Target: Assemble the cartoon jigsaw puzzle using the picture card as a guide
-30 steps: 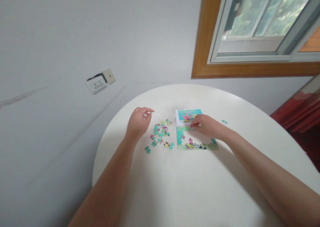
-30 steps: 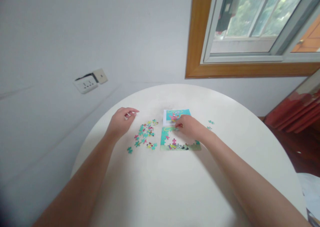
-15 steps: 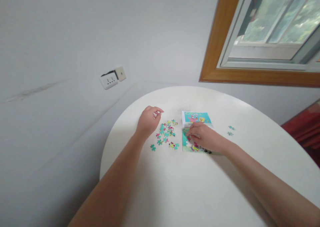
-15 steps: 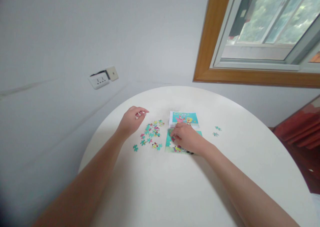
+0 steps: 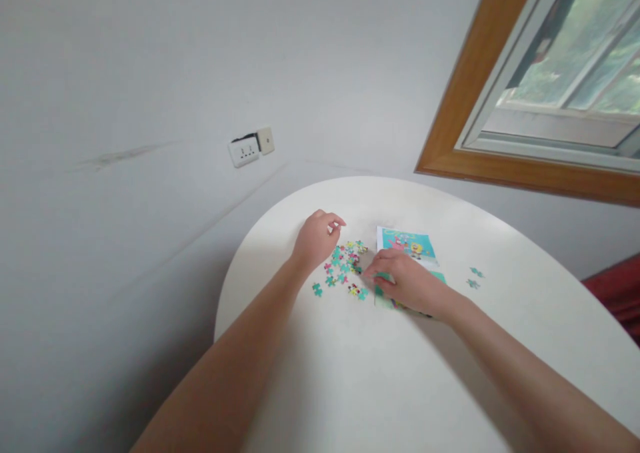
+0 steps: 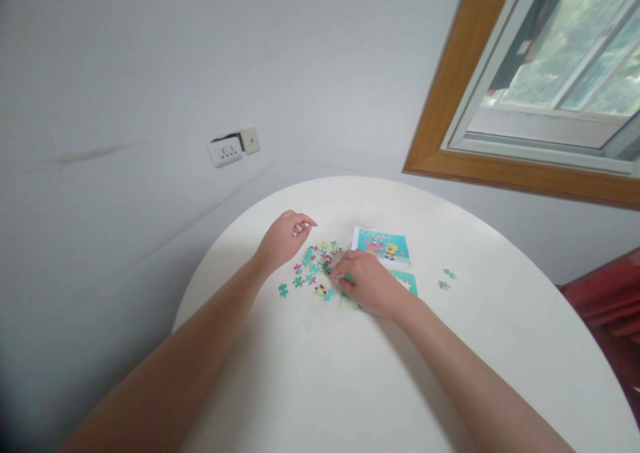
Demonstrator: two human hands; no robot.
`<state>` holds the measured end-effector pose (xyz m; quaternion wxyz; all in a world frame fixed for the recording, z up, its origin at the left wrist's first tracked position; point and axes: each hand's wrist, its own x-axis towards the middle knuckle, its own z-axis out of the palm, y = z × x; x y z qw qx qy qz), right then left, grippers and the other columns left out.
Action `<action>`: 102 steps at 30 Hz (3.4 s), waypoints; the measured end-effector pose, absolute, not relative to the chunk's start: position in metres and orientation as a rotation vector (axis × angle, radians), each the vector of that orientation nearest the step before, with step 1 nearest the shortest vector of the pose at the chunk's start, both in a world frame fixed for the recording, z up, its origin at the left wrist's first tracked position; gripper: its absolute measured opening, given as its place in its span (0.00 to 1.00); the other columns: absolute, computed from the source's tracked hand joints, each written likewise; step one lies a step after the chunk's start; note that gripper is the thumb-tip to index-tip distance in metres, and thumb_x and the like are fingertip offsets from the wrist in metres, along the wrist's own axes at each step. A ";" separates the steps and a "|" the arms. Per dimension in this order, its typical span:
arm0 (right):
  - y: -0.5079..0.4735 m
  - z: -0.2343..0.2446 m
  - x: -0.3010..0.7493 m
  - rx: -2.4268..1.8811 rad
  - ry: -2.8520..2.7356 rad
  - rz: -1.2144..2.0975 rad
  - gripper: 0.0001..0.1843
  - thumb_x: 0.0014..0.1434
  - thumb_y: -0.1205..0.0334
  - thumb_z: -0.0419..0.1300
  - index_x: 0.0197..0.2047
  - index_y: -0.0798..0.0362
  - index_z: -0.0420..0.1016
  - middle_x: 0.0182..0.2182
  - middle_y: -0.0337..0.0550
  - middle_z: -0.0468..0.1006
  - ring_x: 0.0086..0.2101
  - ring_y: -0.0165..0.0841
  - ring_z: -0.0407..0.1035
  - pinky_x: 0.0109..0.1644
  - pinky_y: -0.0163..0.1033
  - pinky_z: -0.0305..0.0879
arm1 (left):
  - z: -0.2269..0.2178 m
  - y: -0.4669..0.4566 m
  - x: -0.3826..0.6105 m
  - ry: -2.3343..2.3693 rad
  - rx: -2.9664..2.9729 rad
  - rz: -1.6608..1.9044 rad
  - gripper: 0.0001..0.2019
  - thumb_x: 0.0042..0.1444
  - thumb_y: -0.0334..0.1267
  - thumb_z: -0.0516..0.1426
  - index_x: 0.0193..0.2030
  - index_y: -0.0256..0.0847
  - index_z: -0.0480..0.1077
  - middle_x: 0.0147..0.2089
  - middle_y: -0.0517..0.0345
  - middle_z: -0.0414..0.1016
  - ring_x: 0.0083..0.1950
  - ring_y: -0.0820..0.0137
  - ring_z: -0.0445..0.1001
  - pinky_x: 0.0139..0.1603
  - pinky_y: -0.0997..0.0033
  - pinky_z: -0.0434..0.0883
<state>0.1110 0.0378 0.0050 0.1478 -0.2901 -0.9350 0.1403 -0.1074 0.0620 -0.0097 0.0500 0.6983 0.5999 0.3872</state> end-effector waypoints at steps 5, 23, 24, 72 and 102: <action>0.044 -0.005 0.079 -0.729 -2.760 0.383 0.10 0.58 0.68 0.57 0.41 0.52 0.79 0.36 0.46 0.77 0.40 0.33 0.68 0.48 0.38 0.61 | -0.010 0.061 -0.106 1.826 2.129 1.194 0.11 0.53 0.28 0.53 0.37 0.41 0.75 0.35 0.57 0.69 0.35 0.71 0.70 0.43 0.71 0.69; 0.057 -0.002 0.060 -0.865 -2.789 0.545 0.08 0.50 0.71 0.63 0.35 0.55 0.79 0.34 0.45 0.75 0.38 0.32 0.68 0.45 0.34 0.60 | -0.011 0.061 -0.106 1.798 2.141 1.214 0.11 0.53 0.27 0.53 0.37 0.42 0.75 0.36 0.57 0.69 0.35 0.72 0.71 0.43 0.72 0.70; 0.057 -0.002 0.060 -0.873 -2.791 0.529 0.09 0.50 0.69 0.63 0.37 0.54 0.79 0.35 0.45 0.75 0.39 0.33 0.68 0.46 0.34 0.60 | -0.011 0.061 -0.107 1.794 2.141 1.213 0.11 0.53 0.27 0.53 0.37 0.42 0.75 0.36 0.57 0.69 0.35 0.72 0.71 0.42 0.72 0.70; 0.064 0.010 0.069 -1.029 -2.950 0.513 0.09 0.50 0.67 0.61 0.35 0.52 0.80 0.32 0.42 0.80 0.32 0.31 0.70 0.35 0.32 0.61 | -0.008 0.059 -0.106 1.805 2.165 1.210 0.11 0.53 0.29 0.53 0.37 0.42 0.75 0.34 0.57 0.69 0.35 0.71 0.69 0.43 0.70 0.69; 0.051 -0.003 0.165 -1.240 -2.072 1.277 0.13 0.48 0.58 0.60 0.34 0.56 0.79 0.25 0.39 0.76 0.26 0.28 0.65 0.32 0.34 0.60 | -0.007 0.034 -0.059 1.146 2.553 0.625 0.08 0.55 0.32 0.56 0.38 0.42 0.75 0.34 0.57 0.69 0.40 0.69 0.68 0.43 0.71 0.64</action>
